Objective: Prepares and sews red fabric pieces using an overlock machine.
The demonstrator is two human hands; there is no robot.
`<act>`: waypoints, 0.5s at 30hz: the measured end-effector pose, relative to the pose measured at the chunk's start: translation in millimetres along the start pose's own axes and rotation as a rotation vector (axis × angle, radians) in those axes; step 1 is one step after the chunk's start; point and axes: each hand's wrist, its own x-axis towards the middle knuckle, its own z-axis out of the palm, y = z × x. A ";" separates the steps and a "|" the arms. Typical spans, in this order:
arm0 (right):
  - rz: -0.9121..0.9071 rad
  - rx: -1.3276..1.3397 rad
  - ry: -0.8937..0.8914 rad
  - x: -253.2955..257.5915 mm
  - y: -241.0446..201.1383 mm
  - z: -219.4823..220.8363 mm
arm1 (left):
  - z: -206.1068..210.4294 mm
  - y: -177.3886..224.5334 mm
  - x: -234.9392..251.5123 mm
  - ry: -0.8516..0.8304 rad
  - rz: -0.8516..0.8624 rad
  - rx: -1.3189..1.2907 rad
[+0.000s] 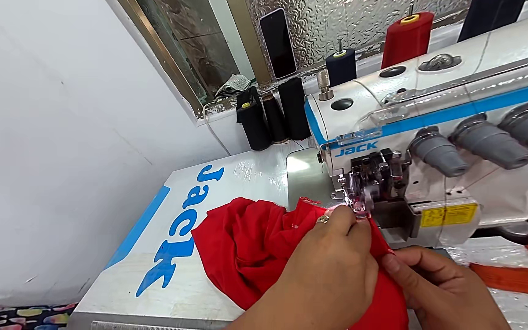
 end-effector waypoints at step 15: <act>0.024 -0.032 0.026 3.9 -2.6 4.1 | 0.4 -11.6 -5.2 0.033 -0.025 -0.007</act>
